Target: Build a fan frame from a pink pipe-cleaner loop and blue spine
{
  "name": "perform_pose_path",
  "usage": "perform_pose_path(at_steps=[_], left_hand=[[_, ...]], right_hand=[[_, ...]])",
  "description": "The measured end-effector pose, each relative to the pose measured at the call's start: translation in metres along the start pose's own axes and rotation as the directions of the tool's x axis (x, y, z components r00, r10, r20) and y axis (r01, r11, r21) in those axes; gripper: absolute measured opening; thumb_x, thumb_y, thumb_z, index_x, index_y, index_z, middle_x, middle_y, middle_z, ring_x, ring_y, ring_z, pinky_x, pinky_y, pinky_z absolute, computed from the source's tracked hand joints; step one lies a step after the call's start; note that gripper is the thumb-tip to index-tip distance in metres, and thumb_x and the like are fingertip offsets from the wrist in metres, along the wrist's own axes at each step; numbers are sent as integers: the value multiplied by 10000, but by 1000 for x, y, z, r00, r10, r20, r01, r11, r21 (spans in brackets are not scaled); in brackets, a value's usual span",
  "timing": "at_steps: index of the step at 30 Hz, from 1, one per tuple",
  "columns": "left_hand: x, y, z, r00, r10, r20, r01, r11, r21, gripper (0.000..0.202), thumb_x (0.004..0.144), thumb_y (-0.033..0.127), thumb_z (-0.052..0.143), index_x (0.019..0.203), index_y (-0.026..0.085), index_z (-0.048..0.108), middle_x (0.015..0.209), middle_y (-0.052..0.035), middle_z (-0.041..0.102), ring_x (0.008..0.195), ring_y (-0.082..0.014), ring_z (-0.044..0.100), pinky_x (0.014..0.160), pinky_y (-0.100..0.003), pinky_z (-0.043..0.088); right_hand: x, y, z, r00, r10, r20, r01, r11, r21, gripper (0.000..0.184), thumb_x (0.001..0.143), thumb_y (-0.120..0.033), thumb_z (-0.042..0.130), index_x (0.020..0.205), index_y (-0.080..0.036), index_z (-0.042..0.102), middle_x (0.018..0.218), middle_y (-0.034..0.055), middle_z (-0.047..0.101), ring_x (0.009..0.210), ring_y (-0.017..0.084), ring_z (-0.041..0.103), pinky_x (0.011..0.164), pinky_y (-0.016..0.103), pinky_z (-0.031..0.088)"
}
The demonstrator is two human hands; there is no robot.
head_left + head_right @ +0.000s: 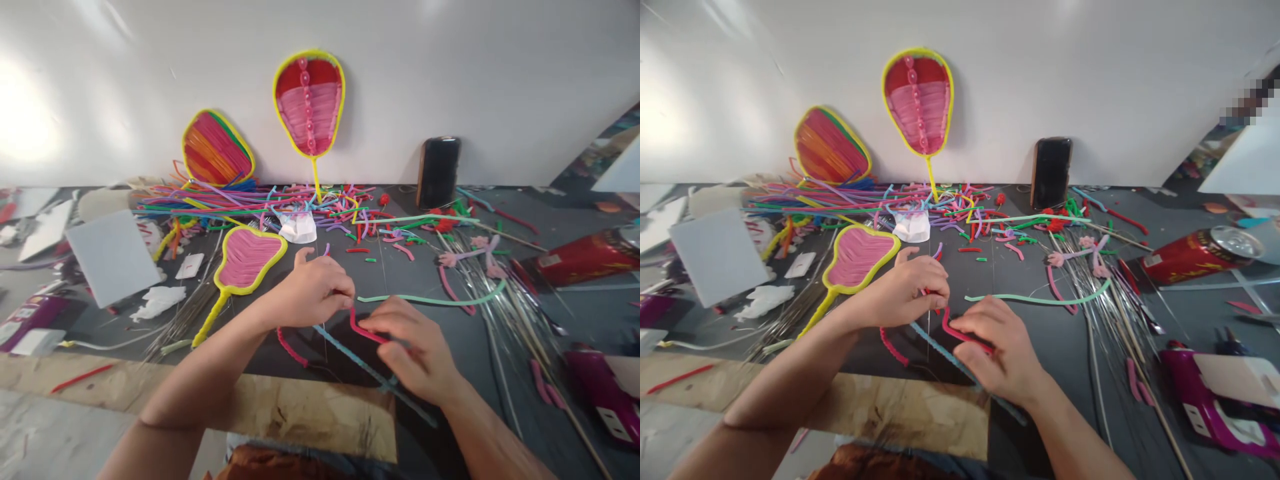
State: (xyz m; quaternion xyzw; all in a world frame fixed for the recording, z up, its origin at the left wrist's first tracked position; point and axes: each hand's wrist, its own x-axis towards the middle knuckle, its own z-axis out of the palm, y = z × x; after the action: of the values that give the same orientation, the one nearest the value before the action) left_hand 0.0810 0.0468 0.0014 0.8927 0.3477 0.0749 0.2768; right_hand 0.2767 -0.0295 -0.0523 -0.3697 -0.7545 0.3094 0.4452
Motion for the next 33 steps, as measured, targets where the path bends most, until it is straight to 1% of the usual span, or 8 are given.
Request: perform_pose_path(at_steps=[2, 4, 7, 10, 15, 18, 26, 33], left_hand=[[-2, -4, -6, 1000, 26, -8, -27, 999, -36, 168, 832, 192, 519, 722, 215, 645, 823, 17, 680, 980, -181, 575, 1039, -438, 185], [-4, -6, -10, 999, 47, -22, -49, 997, -56, 154, 842, 213, 533, 747, 214, 654, 864, 11, 684, 1008, -183, 572, 1032, -409, 206], [-5, -5, -12, 997, 62, -45, -66, 995, -77, 158, 862, 234, 534, 766, 212, 657, 875, 8, 685, 1028, -183, 568, 1033, -407, 204], [-6, 0, -11, 995, 82, -52, -88, 990, -112, 151, 869, 226, 536, 772, 216, 652, 857, 19, 682, 1039, -179, 566, 1048, -423, 181], [-6, 12, -6, 986, 152, -68, -160, 976, -146, 157, 866, 206, 547, 756, 229, 656, 791, 18, 686, 1080, -184, 550, 1069, -429, 160], [-8, 19, -3, 980, 172, -98, -182, 977, -108, 172, 845, 148, 552, 764, 246, 668, 803, 19, 684, 1128, -179, 520, 1079, -424, 143], [-9, 27, -1, 967, 218, -128, -226, 973, -52, 202, 857, 125, 526, 773, 248, 663, 819, 21, 671, 1162, -181, 497, 1082, -445, 120], [-9, 29, -4, 978, 189, -88, -196, 977, -85, 177, 847, 166, 562, 721, 234, 666, 769, 19, 679, 1144, -206, 494, 1081, -484, 97]], right_hand=[[-1, 6, -6, 983, 181, -25, -163, 931, 326, 540, 934, -562, 312, 929, -184, 697, 778, 75, 638, 737, 198, 566, 683, 343, 444], [-1, 13, -7, 938, 347, -3, -285, 773, 567, 682, 912, -642, 213, 858, -178, 709, 733, 76, 621, 700, 193, 554, 659, 334, 449], [0, 20, -1, 846, 517, 134, -465, 589, 661, 429, 873, -548, 500, 840, -171, 700, 721, 47, 630, 651, 149, 543, 636, 287, 447], [0, 20, 9, 771, 530, 353, -612, 465, 640, 240, 766, -373, 720, 886, -166, 697, 763, 27, 659, 654, 114, 556, 664, 257, 450], [-4, 16, 22, 731, 427, 533, -643, 169, 747, 254, 718, -386, 762, 840, -168, 719, 711, 31, 673, 584, 98, 555, 594, 245, 436], [-7, 17, 26, 761, 370, 533, -612, 138, 778, 235, 684, -368, 792, 816, -183, 734, 714, 35, 680, 585, 96, 543, 552, 227, 390], [-10, 25, 31, 835, 253, 489, -538, 184, 823, 223, 674, -379, 792, 693, -176, 704, 638, 16, 643, 546, 94, 470, 530, 231, 320], [-6, 19, 28, 810, 261, 526, -579, 213, 787, 298, 703, -403, 762, 691, -162, 587, 661, 25, 658, 538, 89, 473, 543, 230, 326]])
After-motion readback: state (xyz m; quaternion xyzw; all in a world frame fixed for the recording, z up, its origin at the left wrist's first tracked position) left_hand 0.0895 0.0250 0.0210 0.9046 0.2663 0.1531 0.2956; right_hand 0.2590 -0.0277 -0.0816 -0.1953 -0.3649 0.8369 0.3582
